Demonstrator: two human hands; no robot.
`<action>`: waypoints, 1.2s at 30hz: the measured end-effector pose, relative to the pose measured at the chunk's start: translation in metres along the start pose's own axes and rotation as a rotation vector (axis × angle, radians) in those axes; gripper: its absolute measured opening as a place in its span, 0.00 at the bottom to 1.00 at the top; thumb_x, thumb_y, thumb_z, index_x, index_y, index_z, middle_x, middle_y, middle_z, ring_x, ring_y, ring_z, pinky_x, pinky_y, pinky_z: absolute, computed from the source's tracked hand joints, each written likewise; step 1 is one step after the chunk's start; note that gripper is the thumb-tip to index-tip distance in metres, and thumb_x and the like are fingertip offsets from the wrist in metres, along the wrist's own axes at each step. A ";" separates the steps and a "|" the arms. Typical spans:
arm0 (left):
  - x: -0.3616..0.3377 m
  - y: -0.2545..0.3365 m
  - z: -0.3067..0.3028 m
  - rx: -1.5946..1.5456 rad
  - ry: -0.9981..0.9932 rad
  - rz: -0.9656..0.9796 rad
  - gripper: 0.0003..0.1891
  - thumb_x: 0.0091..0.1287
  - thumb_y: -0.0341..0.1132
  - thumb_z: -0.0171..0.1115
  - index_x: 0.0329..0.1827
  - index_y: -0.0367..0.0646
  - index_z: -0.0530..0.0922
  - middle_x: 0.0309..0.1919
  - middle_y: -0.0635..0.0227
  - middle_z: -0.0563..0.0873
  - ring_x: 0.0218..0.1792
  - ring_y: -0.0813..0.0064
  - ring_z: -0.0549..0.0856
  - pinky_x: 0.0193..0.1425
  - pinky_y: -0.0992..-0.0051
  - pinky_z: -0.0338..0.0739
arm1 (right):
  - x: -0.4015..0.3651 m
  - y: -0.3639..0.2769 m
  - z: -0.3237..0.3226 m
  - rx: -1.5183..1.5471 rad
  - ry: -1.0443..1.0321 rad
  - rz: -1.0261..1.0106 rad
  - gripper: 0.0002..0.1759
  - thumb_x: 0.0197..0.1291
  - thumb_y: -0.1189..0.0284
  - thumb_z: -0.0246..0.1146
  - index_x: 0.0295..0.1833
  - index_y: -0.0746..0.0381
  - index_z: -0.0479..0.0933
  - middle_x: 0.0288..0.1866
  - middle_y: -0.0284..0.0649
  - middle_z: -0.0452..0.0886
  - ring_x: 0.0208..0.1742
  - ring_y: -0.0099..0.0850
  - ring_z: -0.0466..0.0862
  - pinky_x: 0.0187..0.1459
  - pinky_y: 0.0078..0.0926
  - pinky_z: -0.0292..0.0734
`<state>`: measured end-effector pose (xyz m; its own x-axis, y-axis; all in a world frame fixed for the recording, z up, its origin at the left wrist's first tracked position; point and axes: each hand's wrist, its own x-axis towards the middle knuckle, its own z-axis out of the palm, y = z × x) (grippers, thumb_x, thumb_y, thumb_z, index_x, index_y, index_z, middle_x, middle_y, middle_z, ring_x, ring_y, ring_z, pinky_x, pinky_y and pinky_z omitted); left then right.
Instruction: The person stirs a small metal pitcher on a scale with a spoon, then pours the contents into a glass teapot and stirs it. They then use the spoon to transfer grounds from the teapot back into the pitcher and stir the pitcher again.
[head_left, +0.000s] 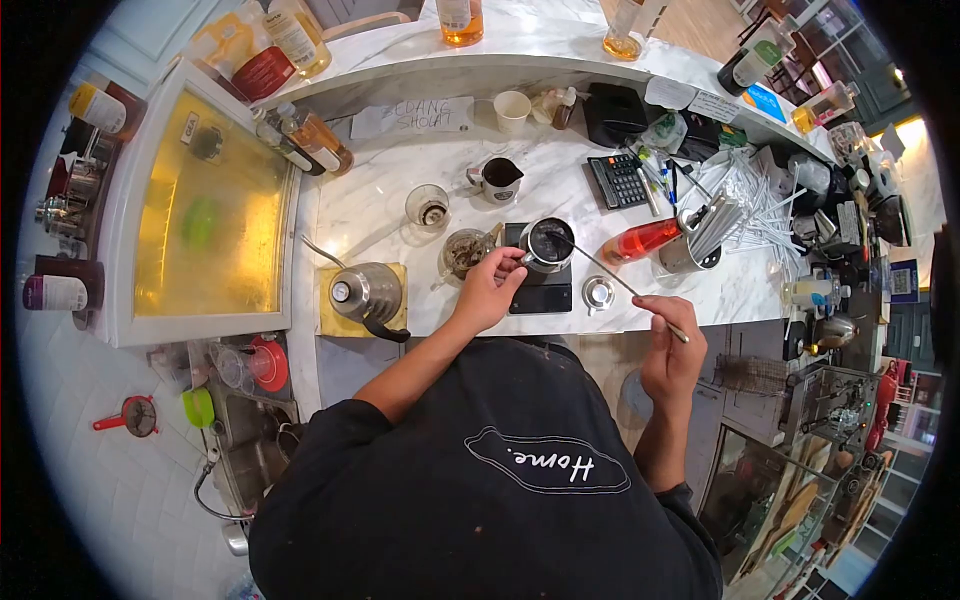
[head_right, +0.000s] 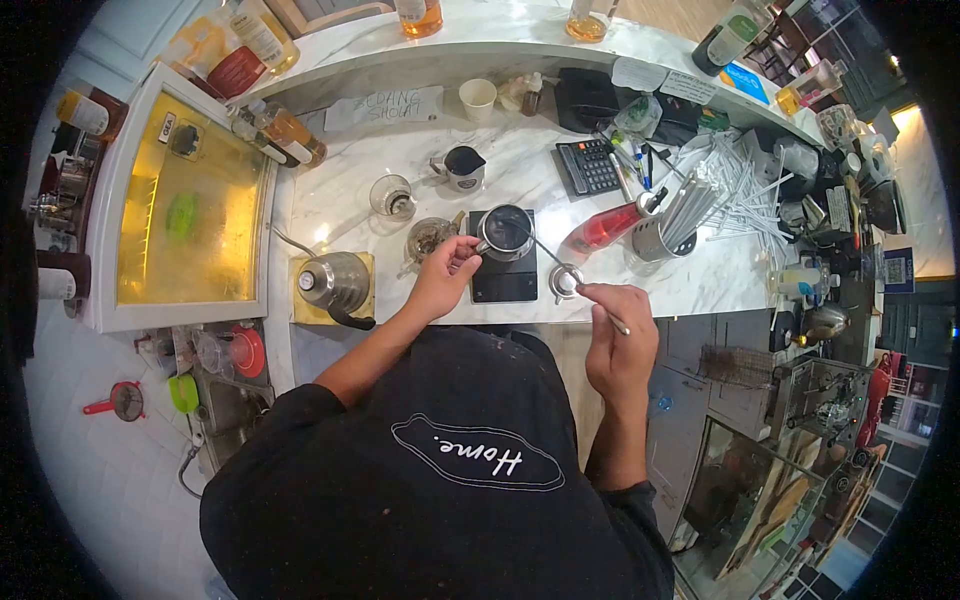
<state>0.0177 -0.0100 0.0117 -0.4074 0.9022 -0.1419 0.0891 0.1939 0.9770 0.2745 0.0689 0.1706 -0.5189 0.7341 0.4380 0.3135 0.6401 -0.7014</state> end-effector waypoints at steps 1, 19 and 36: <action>-0.002 0.001 0.001 0.001 0.001 -0.001 0.15 0.77 0.32 0.67 0.64 0.41 0.81 0.45 0.70 0.86 0.44 0.81 0.82 0.51 0.75 0.80 | -0.001 0.000 -0.003 0.013 0.039 -0.004 0.11 0.69 0.84 0.61 0.51 0.64 0.85 0.48 0.43 0.90 0.48 0.43 0.86 0.54 0.37 0.79; -0.034 0.002 0.002 -0.069 0.203 -0.097 0.17 0.78 0.33 0.66 0.66 0.40 0.79 0.44 0.73 0.83 0.44 0.84 0.79 0.51 0.78 0.76 | 0.019 0.044 -0.011 0.375 0.344 0.039 0.14 0.85 0.73 0.49 0.53 0.70 0.78 0.45 0.52 0.89 0.48 0.36 0.88 0.59 0.38 0.81; -0.048 -0.052 -0.043 -0.084 0.483 -0.211 0.15 0.77 0.33 0.66 0.63 0.39 0.81 0.41 0.71 0.86 0.40 0.82 0.82 0.47 0.76 0.80 | 0.134 0.081 0.102 0.527 0.228 0.097 0.12 0.83 0.72 0.56 0.53 0.71 0.81 0.44 0.47 0.91 0.47 0.31 0.91 0.50 0.29 0.83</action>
<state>-0.0061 -0.0802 -0.0254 -0.7827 0.5626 -0.2663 -0.1050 0.3024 0.9474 0.1496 0.1963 0.1151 -0.3048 0.8512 0.4272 -0.1176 0.4115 -0.9038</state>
